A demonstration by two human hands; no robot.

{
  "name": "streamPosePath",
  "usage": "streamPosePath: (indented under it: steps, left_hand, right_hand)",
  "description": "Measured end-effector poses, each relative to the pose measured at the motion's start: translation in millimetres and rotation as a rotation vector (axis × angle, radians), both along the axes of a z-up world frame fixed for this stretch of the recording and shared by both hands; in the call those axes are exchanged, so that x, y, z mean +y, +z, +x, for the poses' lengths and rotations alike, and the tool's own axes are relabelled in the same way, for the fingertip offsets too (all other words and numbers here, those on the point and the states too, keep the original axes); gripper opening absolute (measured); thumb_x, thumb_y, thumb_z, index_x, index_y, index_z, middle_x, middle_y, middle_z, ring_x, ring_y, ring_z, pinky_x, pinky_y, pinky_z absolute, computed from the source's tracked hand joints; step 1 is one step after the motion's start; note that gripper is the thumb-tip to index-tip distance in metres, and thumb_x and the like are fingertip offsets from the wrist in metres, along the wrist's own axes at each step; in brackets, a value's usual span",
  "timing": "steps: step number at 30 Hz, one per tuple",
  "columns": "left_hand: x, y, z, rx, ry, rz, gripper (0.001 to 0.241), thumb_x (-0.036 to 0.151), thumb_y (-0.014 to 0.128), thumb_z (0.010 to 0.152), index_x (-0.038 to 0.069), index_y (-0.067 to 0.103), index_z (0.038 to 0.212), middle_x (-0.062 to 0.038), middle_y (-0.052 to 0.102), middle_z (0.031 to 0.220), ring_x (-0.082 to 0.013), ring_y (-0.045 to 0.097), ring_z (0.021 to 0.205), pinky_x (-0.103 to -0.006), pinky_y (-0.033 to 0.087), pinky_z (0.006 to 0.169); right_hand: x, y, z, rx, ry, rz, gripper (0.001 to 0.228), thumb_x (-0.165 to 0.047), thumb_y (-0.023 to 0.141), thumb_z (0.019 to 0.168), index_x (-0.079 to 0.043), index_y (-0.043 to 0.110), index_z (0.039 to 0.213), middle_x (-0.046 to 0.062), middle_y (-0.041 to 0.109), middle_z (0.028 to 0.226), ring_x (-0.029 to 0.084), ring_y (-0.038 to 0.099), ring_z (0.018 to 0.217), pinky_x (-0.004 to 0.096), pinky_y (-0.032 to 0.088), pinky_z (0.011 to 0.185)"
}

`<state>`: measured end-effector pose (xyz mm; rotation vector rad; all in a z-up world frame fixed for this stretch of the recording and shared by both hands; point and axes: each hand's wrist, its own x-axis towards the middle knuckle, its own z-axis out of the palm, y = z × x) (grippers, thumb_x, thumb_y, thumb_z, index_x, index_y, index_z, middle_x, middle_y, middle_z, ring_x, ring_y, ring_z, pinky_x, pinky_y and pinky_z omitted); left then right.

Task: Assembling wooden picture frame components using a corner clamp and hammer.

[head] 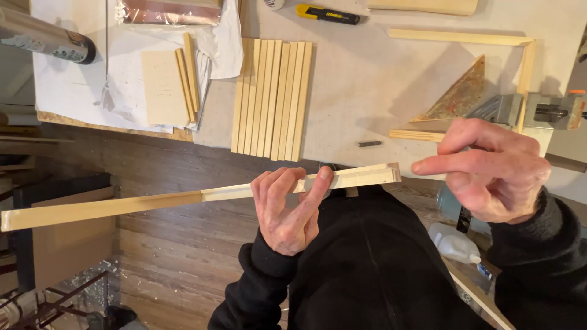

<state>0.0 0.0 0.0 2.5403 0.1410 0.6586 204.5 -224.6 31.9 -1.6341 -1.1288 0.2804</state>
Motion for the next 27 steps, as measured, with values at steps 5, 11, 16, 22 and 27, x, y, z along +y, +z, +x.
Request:
streamPosePath:
  steps: [5,11,16,22,27]
  left_hand:
    - [-1.9,0.3,0.9,-0.009,0.006,-0.001,0.052,-0.005,0.069,0.086,0.016,0.071,0.134,-0.008,0.053,0.119,-0.0248,0.059,0.109,-0.0433,0.044,0.098]
    - [-0.1,3.9,2.0,-0.008,0.01,-0.004,0.055,-0.005,0.069,0.084,0.016,0.071,0.134,-0.009,0.054,0.12,-0.0259,0.059,0.109,-0.0436,0.045,0.099]
    - [-1.6,1.4,3.2,-0.019,0.016,-0.01,0.054,-0.004,0.07,0.084,0.017,0.071,0.134,-0.008,0.054,0.119,-0.0255,0.059,0.108,-0.0435,0.045,0.1]
    - [-0.4,0.8,1.2,-0.022,-0.01,-0.004,0.056,-0.007,0.067,0.085,0.016,0.07,0.135,-0.009,0.054,0.12,-0.0251,0.059,0.109,-0.043,0.045,0.099]
    - [2.5,3.5,2.3,-0.018,-0.01,-0.036,0.056,-0.004,0.069,0.081,0.014,0.071,0.133,-0.01,0.054,0.119,-0.0264,0.058,0.107,-0.0424,0.043,0.098]
  right_hand:
    - [-5.8,-28.0,-2.4,0.003,0.045,0.032,0.022,-0.017,0.063,0.094,-0.007,0.077,0.107,-0.001,0.062,0.083,0.006,0.053,0.064,0.023,0.042,0.052]
    - [-1.9,-11.6,-4.8,0.086,0.093,0.076,0.02,-0.011,0.062,0.095,-0.008,0.076,0.108,-0.001,0.063,0.081,0.005,0.055,0.063,0.023,0.044,0.053]
    - [-7.0,-10.2,-6.0,0.089,0.084,-0.03,0.023,-0.009,0.063,0.093,-0.004,0.076,0.111,-0.001,0.062,0.079,0.007,0.055,0.062,0.023,0.044,0.054]
    - [-8.2,-12.8,-7.6,0.134,0.077,-0.005,0.023,-0.013,0.06,0.095,-0.006,0.075,0.111,0.0,0.064,0.081,0.006,0.053,0.061,0.023,0.041,0.052]
    - [-24.4,-31.1,-6.7,0.206,0.162,0.13,0.022,-0.011,0.057,0.093,-0.008,0.078,0.1,-0.004,0.065,0.074,0.003,0.054,0.057,0.023,0.044,0.051]
